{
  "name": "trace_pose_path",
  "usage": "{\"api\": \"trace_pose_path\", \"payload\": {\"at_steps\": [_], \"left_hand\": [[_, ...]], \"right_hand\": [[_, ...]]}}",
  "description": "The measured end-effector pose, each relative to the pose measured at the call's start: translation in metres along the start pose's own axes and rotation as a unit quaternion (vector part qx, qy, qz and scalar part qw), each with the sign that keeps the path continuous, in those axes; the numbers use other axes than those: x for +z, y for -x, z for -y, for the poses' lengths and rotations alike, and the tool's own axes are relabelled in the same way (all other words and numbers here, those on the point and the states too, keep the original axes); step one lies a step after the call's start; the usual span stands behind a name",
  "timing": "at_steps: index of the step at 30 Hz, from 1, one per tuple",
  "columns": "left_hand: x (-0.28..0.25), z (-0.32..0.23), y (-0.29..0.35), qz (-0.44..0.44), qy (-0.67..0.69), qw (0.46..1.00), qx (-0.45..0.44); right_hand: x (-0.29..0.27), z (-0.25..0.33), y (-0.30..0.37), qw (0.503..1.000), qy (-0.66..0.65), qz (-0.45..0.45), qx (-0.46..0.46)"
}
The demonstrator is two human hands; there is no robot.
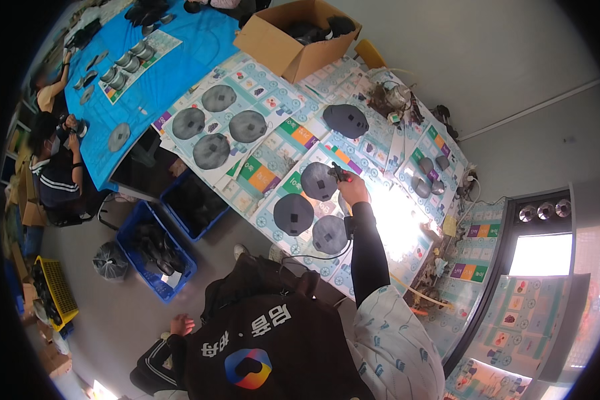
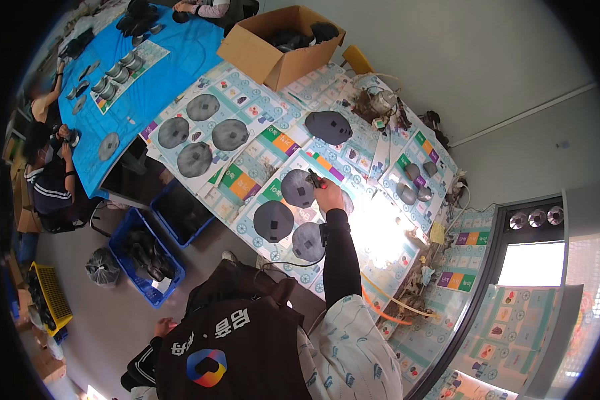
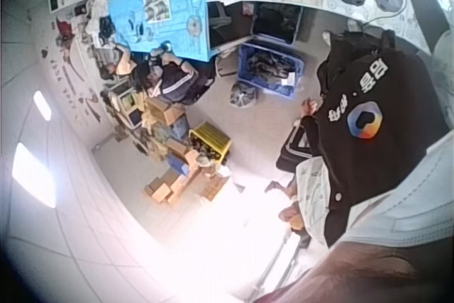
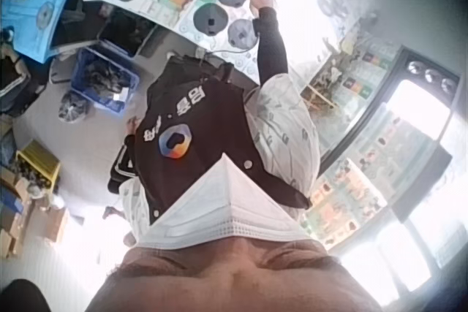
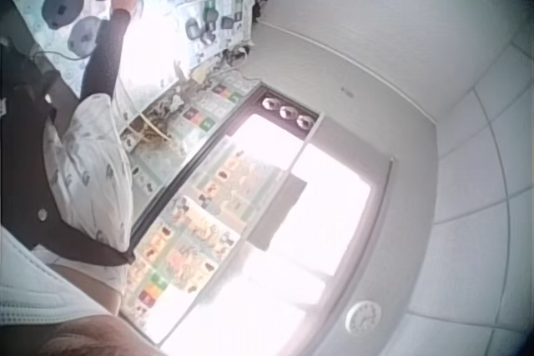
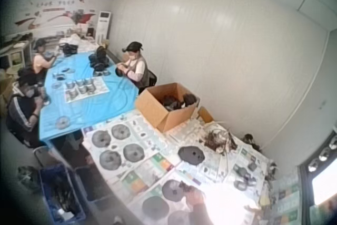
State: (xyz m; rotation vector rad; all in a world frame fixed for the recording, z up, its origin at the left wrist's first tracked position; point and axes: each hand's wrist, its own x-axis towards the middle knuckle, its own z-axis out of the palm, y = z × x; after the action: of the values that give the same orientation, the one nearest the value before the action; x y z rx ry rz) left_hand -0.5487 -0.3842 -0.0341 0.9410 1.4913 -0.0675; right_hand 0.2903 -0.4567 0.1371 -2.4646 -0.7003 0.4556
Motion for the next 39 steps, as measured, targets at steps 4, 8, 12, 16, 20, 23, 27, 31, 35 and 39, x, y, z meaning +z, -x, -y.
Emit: {"api": "trace_pose_path", "payload": {"at_steps": [4, 8, 12, 16, 20, 23, 27, 31, 35, 39], "left_hand": [[0.001, -0.014, -0.017, 0.082, -0.156, 0.971, 0.163], [0.033, -0.109, -0.042, 0.132, -0.489, 0.708, 0.492], [0.091, -0.199, -0.089, 0.23, -0.514, 0.621, 0.546], [0.099, -0.202, -0.097, 0.226, -0.517, 0.612, 0.554], [0.082, -0.152, -0.07, 0.16, -0.501, 0.656, 0.542], [0.031, -0.141, -0.067, 0.079, -0.493, 0.685, 0.531], [0.024, -0.13, -0.054, 0.027, -0.014, 0.999, 0.018], [0.025, -0.109, -0.04, -0.007, -0.008, 1.0, 0.019], [0.024, -0.076, -0.034, 0.05, -0.101, 0.992, 0.06], [0.011, -0.028, -0.034, 0.128, -0.237, 0.935, 0.231]], "right_hand": [[-0.011, -0.015, 0.007, 0.995, -0.069, 0.054, 0.051], [0.001, -0.011, 0.014, 0.998, -0.011, 0.042, -0.051], [0.013, -0.002, 0.011, 0.999, -0.032, 0.023, -0.025], [-0.008, -0.001, 0.032, 0.999, -0.01, 0.035, 0.0], [0.007, 0.003, 0.032, 0.998, -0.037, -0.039, 0.03], [0.026, -0.101, 0.011, 0.996, 0.059, 0.024, -0.063], [0.0, -0.044, 0.036, 0.998, -0.045, -0.031, 0.015], [-0.005, -0.02, 0.026, 0.99, -0.119, 0.066, 0.036], [-0.001, -0.017, 0.016, 0.986, -0.107, 0.122, 0.025], [0.007, -0.027, 0.015, 0.995, -0.099, 0.021, 0.008]]}}
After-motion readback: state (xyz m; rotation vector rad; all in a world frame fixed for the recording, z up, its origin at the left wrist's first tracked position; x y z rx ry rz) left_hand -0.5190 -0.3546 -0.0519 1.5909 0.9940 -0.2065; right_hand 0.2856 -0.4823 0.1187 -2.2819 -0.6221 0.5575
